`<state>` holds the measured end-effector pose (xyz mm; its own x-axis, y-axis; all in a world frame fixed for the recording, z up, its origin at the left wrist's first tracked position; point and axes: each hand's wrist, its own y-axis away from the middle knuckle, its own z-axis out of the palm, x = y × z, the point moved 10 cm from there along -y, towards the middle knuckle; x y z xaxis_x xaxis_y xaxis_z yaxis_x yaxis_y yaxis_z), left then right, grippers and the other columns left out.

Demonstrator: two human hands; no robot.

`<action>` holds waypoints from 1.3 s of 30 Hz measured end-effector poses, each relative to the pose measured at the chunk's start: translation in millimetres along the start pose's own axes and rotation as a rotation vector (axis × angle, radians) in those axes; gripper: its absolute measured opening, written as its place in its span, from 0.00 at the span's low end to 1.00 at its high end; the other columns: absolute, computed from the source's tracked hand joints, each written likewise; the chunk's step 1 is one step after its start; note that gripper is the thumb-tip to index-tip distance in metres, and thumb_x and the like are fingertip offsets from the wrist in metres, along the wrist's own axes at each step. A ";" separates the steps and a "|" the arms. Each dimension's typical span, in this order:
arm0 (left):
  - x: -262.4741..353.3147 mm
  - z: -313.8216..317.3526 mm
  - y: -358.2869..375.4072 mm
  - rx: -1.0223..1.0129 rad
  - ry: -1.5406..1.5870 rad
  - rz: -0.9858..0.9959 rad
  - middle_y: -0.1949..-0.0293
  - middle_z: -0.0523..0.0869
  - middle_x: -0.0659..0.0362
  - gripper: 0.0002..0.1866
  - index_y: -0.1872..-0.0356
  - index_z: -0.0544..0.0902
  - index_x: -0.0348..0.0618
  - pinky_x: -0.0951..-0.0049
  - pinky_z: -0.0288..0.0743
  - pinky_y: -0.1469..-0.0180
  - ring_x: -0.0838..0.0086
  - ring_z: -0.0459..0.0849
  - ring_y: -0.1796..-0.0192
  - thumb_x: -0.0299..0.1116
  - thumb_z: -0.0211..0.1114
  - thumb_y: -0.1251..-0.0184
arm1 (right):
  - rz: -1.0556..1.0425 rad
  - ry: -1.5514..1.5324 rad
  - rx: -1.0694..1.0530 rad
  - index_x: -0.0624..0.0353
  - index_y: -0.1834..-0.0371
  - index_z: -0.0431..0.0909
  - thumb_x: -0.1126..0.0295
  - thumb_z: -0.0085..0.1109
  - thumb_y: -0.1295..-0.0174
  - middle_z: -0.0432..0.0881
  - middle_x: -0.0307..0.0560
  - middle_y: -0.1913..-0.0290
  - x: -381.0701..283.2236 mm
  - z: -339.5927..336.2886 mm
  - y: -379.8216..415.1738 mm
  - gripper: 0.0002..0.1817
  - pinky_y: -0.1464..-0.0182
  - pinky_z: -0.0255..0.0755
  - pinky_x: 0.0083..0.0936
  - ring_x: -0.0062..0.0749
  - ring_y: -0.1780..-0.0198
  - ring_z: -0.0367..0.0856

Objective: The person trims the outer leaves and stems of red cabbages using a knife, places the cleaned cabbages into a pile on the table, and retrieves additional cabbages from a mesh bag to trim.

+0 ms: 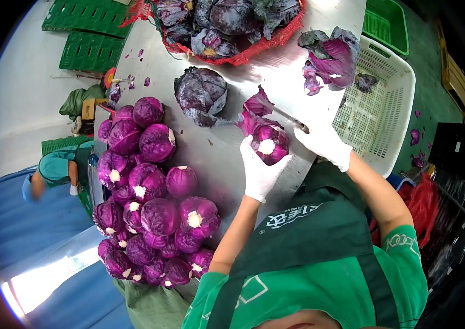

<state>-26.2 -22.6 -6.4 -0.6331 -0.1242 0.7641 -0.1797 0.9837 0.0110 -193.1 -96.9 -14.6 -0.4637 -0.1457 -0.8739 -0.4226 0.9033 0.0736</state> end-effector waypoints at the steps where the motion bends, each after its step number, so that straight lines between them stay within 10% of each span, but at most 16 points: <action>1: -2.2 0.9 -0.8 -0.014 0.012 -0.014 0.40 0.68 0.44 0.55 0.33 0.57 0.31 0.63 0.68 0.33 0.60 0.72 0.37 0.39 0.85 0.58 | 0.005 -0.002 -0.001 0.56 0.43 0.79 0.65 0.56 0.35 0.78 0.51 0.68 -1.3 0.8 0.3 0.18 0.60 0.74 0.37 0.42 0.66 0.79; 10: -2.5 2.0 -9.9 -0.112 0.198 -0.046 0.41 0.67 0.45 0.52 0.35 0.59 0.30 0.62 0.66 0.31 0.59 0.71 0.37 0.38 0.84 0.58 | -0.288 -0.111 -0.293 0.57 0.47 0.79 0.62 0.61 0.37 0.78 0.50 0.59 -38.6 36.5 -14.1 0.18 0.55 0.74 0.36 0.42 0.58 0.79; 22: -22.7 -8.9 0.2 -0.029 0.223 -0.171 0.40 0.68 0.45 0.53 0.35 0.57 0.34 0.63 0.69 0.34 0.62 0.72 0.37 0.40 0.85 0.57 | -0.036 0.188 0.308 0.61 0.52 0.81 0.75 0.53 0.44 0.81 0.58 0.64 53.4 -12.7 0.5 0.16 0.56 0.74 0.39 0.53 0.62 0.79; 27: -22.0 -10.9 9.1 -0.054 0.267 -0.154 0.38 0.68 0.45 0.53 0.33 0.56 0.36 0.63 0.68 0.33 0.62 0.71 0.36 0.39 0.85 0.55 | -0.005 -0.045 0.094 0.61 0.50 0.82 0.55 0.67 0.39 0.81 0.40 0.69 5.0 4.0 -10.8 0.22 0.64 0.72 0.24 0.22 0.67 0.76; 28: -20.4 -9.9 10.6 -0.068 0.249 -0.125 0.38 0.68 0.46 0.54 0.32 0.55 0.36 0.63 0.68 0.32 0.62 0.71 0.36 0.38 0.85 0.55 | -0.003 -0.065 0.016 0.64 0.53 0.81 0.46 0.64 0.39 0.83 0.54 0.64 -8.3 14.9 -12.6 0.29 0.55 0.74 0.36 0.44 0.61 0.81; 31: -12.8 -8.6 15.6 -0.081 0.269 -0.068 0.38 0.68 0.47 0.54 0.31 0.55 0.37 0.64 0.67 0.32 0.62 0.71 0.35 0.37 0.84 0.55 | 0.030 0.076 -0.147 0.63 0.47 0.76 0.41 0.58 0.37 0.81 0.60 0.59 -13.0 43.8 -15.0 0.33 0.51 0.73 0.40 0.54 0.56 0.81; 39: -8.9 -3.4 17.5 -0.021 0.210 0.045 0.37 0.68 0.47 0.53 0.30 0.57 0.36 0.62 0.65 0.30 0.61 0.71 0.35 0.33 0.84 0.55 | -0.161 0.214 -0.164 0.62 0.60 0.75 0.59 0.52 0.34 0.80 0.58 0.68 -23.6 39.7 -8.8 0.15 0.58 0.73 0.46 0.53 0.63 0.80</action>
<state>-21.1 -3.8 -10.8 -0.4690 -0.0526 0.8816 -0.1377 0.9904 -0.0142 -147.6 -85.4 -13.7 -0.5265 -0.3786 -0.7612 -0.6159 0.7870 0.0346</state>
